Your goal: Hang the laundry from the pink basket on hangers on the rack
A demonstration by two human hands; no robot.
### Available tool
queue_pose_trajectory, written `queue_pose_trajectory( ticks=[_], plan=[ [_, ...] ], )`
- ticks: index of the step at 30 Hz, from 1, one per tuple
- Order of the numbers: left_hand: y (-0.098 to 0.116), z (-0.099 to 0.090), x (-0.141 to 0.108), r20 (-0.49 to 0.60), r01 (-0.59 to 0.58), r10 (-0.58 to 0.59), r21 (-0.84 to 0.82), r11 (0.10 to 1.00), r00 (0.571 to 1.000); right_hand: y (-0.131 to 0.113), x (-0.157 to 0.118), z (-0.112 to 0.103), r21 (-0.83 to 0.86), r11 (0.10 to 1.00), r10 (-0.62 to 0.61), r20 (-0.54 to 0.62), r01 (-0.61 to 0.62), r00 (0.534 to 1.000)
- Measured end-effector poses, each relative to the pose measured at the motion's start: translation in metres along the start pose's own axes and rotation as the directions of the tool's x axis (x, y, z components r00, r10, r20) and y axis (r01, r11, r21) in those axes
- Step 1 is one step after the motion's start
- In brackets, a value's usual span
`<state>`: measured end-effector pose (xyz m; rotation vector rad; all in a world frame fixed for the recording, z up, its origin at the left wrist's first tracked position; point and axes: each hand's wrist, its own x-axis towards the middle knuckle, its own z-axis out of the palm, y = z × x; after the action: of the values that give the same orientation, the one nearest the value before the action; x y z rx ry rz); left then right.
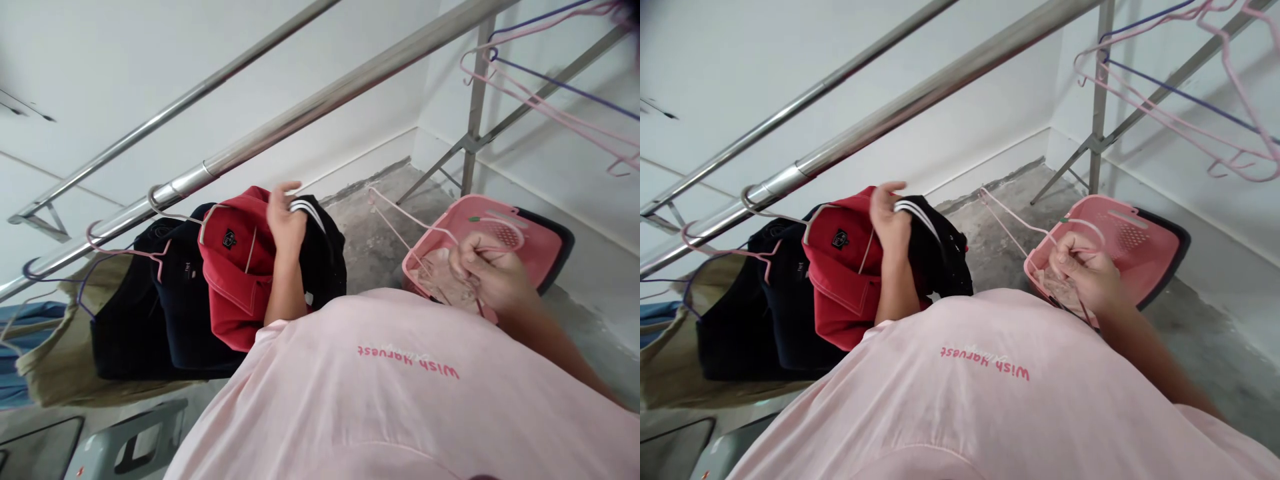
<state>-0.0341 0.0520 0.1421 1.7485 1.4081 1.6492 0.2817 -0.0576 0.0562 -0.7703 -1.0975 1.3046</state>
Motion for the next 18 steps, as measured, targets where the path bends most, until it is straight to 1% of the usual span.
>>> queue_pose_trajectory(
  ticks=[3,5,7,8,11,13,16,17,18],
  plan=[
    [-0.011,0.009,-0.001,0.115,0.017,-0.041,0.204,0.979,0.992,0.003,-0.001,-0.005,-0.033,0.998,-0.049,0.046,0.050,0.998],
    [-0.022,0.009,-0.001,0.182,0.003,-0.074,0.360,0.933,0.980,0.005,-0.002,-0.006,-0.076,0.995,-0.057,0.062,0.062,0.996],
    [-0.032,0.005,0.000,0.235,-0.009,-0.122,0.488,0.873,0.964,0.006,-0.002,-0.005,-0.137,0.990,-0.029,0.045,0.035,0.999],
    [-0.037,0.003,0.001,0.256,-0.004,-0.155,0.527,0.850,0.954,0.006,-0.002,-0.003,-0.177,0.984,-0.007,0.021,0.011,1.000],
    [-0.049,-0.003,0.001,0.324,0.030,-0.251,0.558,0.829,0.912,0.005,-0.002,0.005,-0.295,0.954,0.041,-0.069,-0.060,0.997],
    [-0.056,-0.003,0.000,0.381,0.014,-0.277,0.566,0.824,0.882,0.003,0.000,0.009,-0.343,0.937,0.038,-0.091,-0.067,0.995],
    [-0.066,0.000,-0.002,0.433,-0.021,-0.302,0.600,0.800,0.849,0.003,0.003,0.010,-0.411,0.910,0.031,-0.036,-0.043,0.999],
    [-0.069,0.002,-0.003,0.436,0.000,-0.324,0.597,0.802,0.839,0.004,0.004,0.009,-0.445,0.895,0.041,-0.006,-0.039,0.999],
    [-0.072,0.004,-0.003,0.437,0.051,-0.358,0.574,0.817,0.825,0.005,0.005,0.008,-0.477,0.878,0.054,0.020,-0.038,0.998]
  ],
)
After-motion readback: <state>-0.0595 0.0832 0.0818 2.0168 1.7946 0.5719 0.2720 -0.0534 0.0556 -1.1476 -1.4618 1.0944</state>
